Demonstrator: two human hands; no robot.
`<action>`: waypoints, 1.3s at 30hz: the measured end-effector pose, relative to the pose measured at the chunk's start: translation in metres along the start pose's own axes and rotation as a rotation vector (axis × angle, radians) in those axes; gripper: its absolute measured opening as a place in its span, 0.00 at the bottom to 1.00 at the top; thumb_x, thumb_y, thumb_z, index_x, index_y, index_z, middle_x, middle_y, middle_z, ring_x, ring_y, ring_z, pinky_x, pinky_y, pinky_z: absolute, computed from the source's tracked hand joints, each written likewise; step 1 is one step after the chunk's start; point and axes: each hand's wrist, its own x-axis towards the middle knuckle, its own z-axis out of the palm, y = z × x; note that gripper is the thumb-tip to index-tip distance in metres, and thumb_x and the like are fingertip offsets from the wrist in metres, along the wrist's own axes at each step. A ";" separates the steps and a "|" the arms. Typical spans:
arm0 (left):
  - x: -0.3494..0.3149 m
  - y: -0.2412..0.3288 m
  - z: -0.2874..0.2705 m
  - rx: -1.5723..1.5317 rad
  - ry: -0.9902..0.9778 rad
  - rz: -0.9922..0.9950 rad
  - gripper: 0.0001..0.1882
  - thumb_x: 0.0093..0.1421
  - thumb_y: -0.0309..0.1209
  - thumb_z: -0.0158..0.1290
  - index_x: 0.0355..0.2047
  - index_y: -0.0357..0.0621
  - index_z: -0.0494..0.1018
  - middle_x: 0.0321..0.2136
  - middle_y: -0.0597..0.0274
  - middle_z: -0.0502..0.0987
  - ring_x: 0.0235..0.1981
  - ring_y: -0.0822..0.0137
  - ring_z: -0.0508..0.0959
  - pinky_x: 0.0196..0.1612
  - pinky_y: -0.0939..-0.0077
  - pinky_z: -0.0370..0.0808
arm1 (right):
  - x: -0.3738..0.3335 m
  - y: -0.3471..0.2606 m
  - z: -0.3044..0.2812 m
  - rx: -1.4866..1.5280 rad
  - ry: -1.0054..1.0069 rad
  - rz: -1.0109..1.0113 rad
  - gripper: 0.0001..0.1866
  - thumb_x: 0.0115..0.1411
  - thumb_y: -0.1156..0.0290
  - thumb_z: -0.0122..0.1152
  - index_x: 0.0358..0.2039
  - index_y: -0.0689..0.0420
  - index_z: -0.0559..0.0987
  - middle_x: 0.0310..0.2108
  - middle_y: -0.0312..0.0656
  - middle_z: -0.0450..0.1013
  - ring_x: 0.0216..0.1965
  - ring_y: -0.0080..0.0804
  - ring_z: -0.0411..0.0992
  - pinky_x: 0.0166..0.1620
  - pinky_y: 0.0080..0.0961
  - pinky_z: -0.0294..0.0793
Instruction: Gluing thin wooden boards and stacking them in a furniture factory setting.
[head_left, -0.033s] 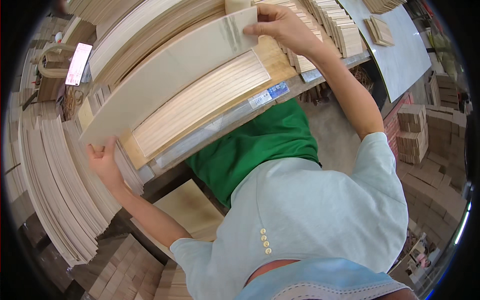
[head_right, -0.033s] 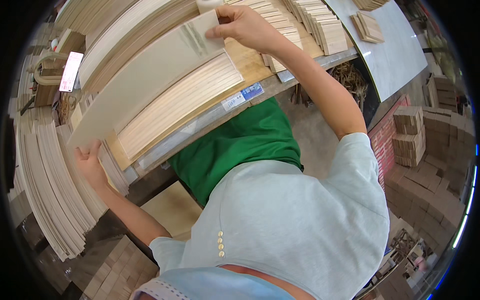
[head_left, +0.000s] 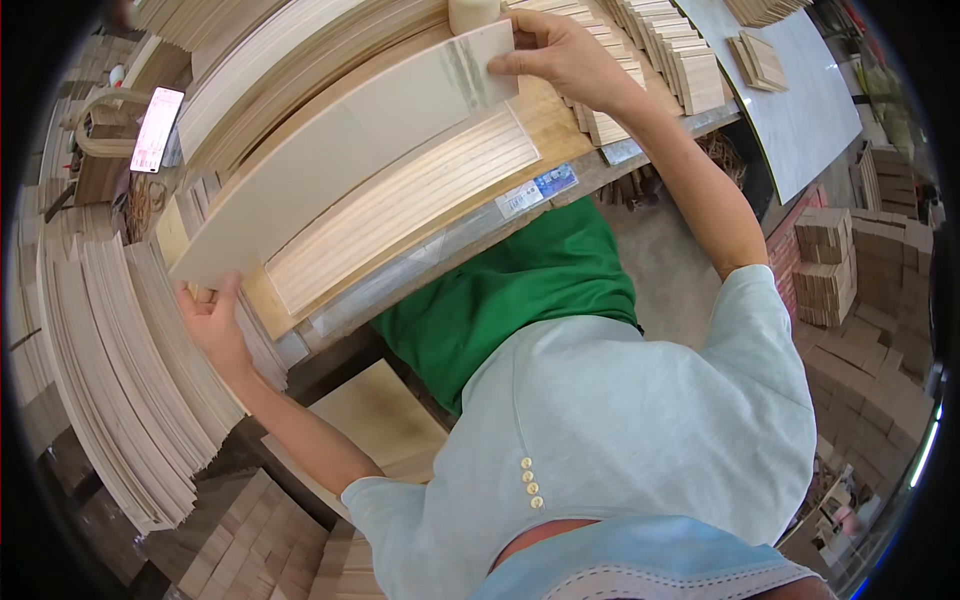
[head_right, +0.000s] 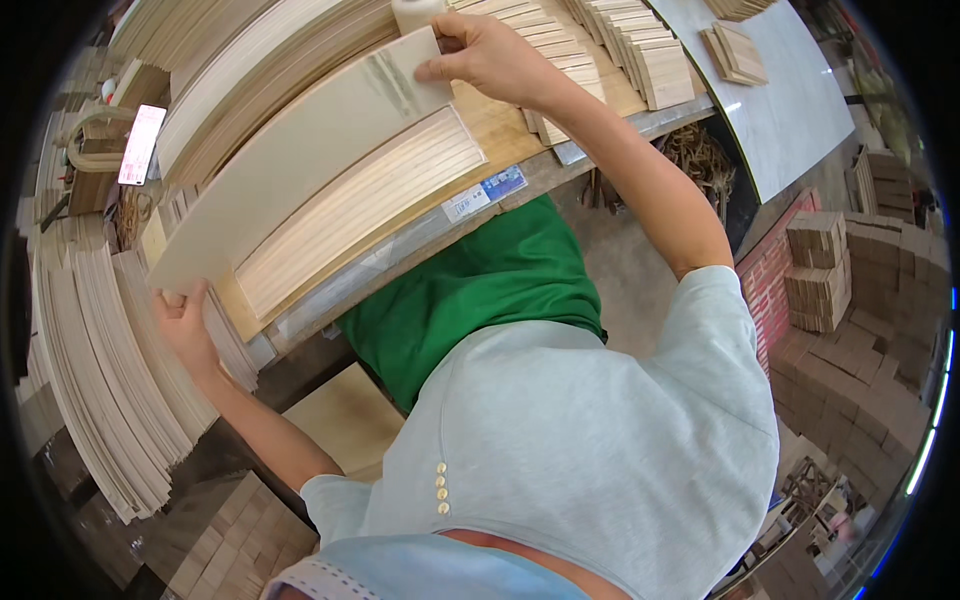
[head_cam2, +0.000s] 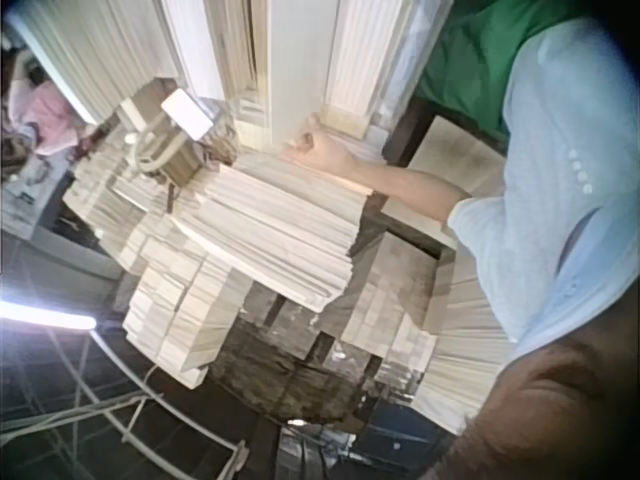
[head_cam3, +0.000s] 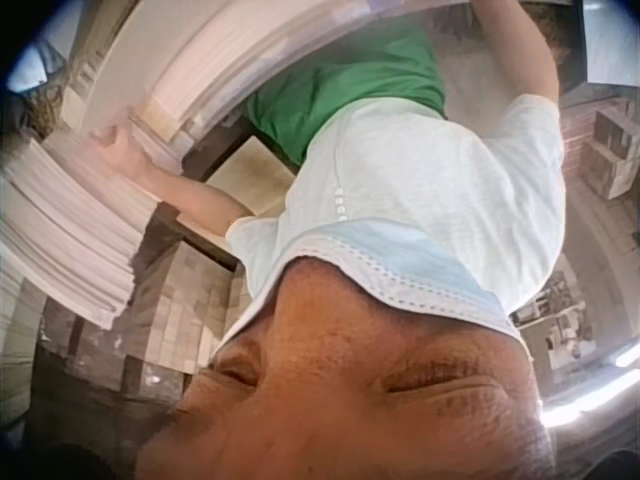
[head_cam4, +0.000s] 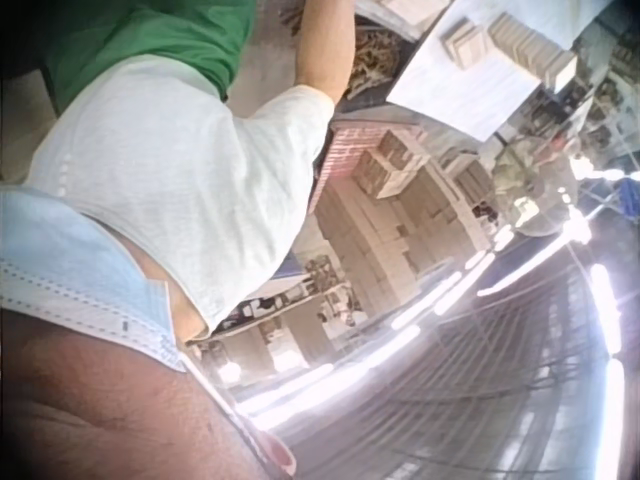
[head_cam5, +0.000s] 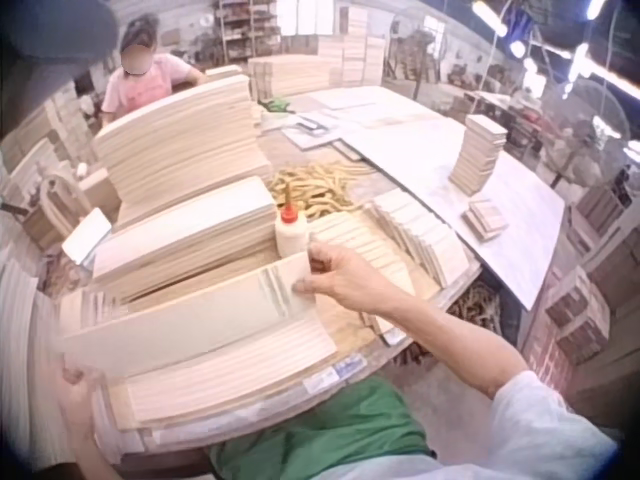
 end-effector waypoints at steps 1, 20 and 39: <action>-0.003 -0.007 0.005 -0.049 -0.014 0.016 0.32 0.58 0.17 0.53 0.62 0.36 0.56 0.48 0.53 0.74 0.48 0.65 0.75 0.51 0.72 0.71 | -0.002 0.004 0.002 -0.121 0.009 -0.006 0.20 0.59 0.74 0.61 0.51 0.65 0.71 0.44 0.38 0.74 0.46 0.25 0.73 0.52 0.22 0.70; 0.012 -0.035 0.013 0.081 -0.056 0.072 0.16 0.57 0.19 0.54 0.47 0.37 0.74 0.31 0.69 0.71 0.32 0.78 0.69 0.39 0.86 0.67 | -0.006 0.029 0.011 -0.341 0.100 0.049 0.15 0.59 0.72 0.59 0.48 0.60 0.75 0.38 0.38 0.77 0.42 0.25 0.73 0.48 0.24 0.71; 0.015 -0.038 0.007 0.126 -0.046 0.095 0.14 0.53 0.19 0.57 0.41 0.40 0.78 0.32 0.69 0.73 0.27 0.78 0.67 0.33 0.85 0.67 | -0.009 0.046 0.016 -0.332 0.114 -0.033 0.16 0.61 0.69 0.59 0.49 0.58 0.75 0.38 0.38 0.78 0.41 0.25 0.73 0.49 0.23 0.70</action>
